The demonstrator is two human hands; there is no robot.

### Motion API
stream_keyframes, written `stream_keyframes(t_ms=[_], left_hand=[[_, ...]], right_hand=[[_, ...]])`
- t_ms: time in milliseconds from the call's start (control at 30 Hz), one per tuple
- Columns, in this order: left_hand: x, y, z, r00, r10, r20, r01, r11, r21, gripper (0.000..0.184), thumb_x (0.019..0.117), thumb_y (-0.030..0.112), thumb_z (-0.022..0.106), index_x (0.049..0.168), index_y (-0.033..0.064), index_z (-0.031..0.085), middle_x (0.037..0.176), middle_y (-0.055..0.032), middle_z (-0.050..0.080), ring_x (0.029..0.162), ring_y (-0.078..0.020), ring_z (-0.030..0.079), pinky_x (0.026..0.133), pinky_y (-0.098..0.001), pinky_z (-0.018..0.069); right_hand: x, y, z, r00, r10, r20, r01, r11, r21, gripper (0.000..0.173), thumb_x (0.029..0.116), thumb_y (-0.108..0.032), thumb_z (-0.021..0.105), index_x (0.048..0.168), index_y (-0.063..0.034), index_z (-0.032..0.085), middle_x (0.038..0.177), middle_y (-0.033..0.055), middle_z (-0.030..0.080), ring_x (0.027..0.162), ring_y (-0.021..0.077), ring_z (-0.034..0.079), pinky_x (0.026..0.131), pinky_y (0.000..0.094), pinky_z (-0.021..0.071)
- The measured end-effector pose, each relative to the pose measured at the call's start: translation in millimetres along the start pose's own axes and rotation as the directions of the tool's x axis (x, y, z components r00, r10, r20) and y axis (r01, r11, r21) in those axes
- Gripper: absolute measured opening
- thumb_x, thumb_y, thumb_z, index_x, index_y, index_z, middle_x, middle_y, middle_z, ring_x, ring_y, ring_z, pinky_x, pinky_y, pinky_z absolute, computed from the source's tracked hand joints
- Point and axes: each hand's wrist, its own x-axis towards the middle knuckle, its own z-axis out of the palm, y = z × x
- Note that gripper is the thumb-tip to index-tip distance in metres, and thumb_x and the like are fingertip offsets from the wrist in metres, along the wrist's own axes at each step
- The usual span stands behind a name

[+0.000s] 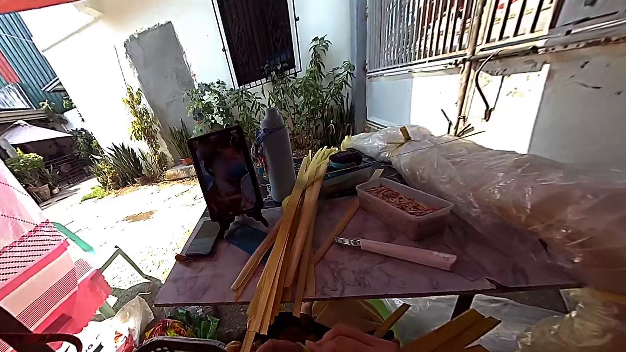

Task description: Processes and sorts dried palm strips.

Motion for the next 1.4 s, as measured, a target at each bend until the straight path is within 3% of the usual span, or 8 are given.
stream_keyframes(t_ms=[133,233,333,433,600,767,1100,1400], left_hand=[[10.8,8.5,-15.7,0.999,-0.004,0.044,0.004,1.000,0.001,0.025,0.0989,0.009,0.063,0.118,0.0182,0.075,0.100,0.0037,0.079,0.081,-0.0054,0.076,0.073,-0.0239,0.0638],[30.0,28.0,-48.0,0.995,0.023,0.099,-0.026,0.999,0.035,0.020,0.0998,0.017,0.064,0.115,0.0197,0.077,0.095,0.0046,0.078,0.076,-0.0023,0.074,0.068,-0.0188,0.0619],[45.1,59.2,-82.4,1.000,0.005,0.001,-0.005,0.996,0.091,0.013,0.0942,0.021,0.071,0.103,0.0229,0.081,0.084,0.0058,0.077,0.067,0.0014,0.070,0.063,-0.0144,0.0585],[50.7,77.4,-117.6,0.997,-0.029,-0.065,0.040,0.985,0.167,0.013,0.0908,0.017,0.072,0.092,0.0266,0.081,0.077,0.0076,0.074,0.060,0.0037,0.063,0.056,-0.0130,0.0528],[55.7,80.3,-165.2,0.999,-0.043,-0.014,0.044,0.996,0.076,0.009,0.0869,0.021,0.074,0.088,0.0268,0.080,0.076,0.0111,0.072,0.062,0.0062,0.061,0.057,-0.0113,0.0496],[58.3,80.2,-188.2,0.996,-0.086,-0.021,0.087,0.995,0.044,0.014,0.0847,0.015,0.072,0.083,0.0273,0.079,0.071,0.0120,0.071,0.058,0.0071,0.059,0.056,-0.0102,0.0488],[58.5,87.7,-198.1,0.988,-0.155,-0.029,0.157,0.985,0.070,0.014,0.0867,0.015,0.072,0.086,0.0264,0.080,0.072,0.0106,0.072,0.060,0.0051,0.061,0.060,-0.0127,0.0521],[58.1,92.6,-164.7,0.947,-0.263,-0.185,0.294,0.941,0.168,0.018,0.0845,0.010,0.071,0.080,0.0255,0.078,0.069,0.0074,0.070,0.054,0.0045,0.056,0.052,-0.0123,0.0459]], right_hand=[[9.4,4.1,-4.1,0.997,0.004,0.083,-0.011,0.997,0.074,0.022,0.0952,-0.013,0.068,0.092,0.0069,0.076,0.089,0.0177,0.072,0.083,0.0115,0.070,0.076,0.0150,0.0532],[40.2,47.6,-21.8,0.993,-0.106,0.042,0.112,0.979,-0.170,0.031,0.1004,-0.029,0.060,0.091,-0.0063,0.078,0.084,0.0050,0.074,0.081,0.0075,0.070,0.074,0.0194,0.0556],[96.1,107.1,-79.7,0.998,-0.055,-0.031,0.030,0.845,-0.534,0.016,0.0970,-0.003,0.065,0.101,0.0082,0.075,0.090,0.0264,0.070,0.084,0.0428,0.071,0.075,0.0579,0.0567],[134.8,163.4,-145.3,0.933,0.349,-0.086,-0.304,0.637,-0.708,0.017,0.0977,0.006,0.060,0.107,0.0185,0.067,0.107,0.0439,0.061,0.106,0.0638,0.059,0.088,0.0774,0.0428],[153.3,226.4,-186.6,0.719,0.695,-0.021,-0.411,0.401,-0.819,0.020,0.0975,-0.001,0.066,0.108,0.0159,0.069,0.114,0.0418,0.063,0.114,0.0596,0.057,0.097,0.0743,0.0391],[157.9,261.8,-197.2,0.750,0.662,-0.004,-0.380,0.425,-0.822,0.019,0.0980,-0.003,0.066,0.103,0.0150,0.070,0.108,0.0400,0.065,0.110,0.0576,0.060,0.095,0.0734,0.0412],[157.2,232.6,-182.8,0.769,0.639,0.015,-0.381,0.477,-0.792,0.030,0.1038,-0.002,0.054,0.124,0.0200,0.060,0.125,0.0468,0.055,0.123,0.0624,0.050,0.103,0.0727,0.0354],[160.6,219.8,-183.0,0.724,0.689,-0.038,-0.433,0.410,-0.802,0.021,0.0991,-0.005,0.065,0.109,0.0128,0.069,0.117,0.0374,0.064,0.118,0.0552,0.058,0.099,0.0696,0.0409]])
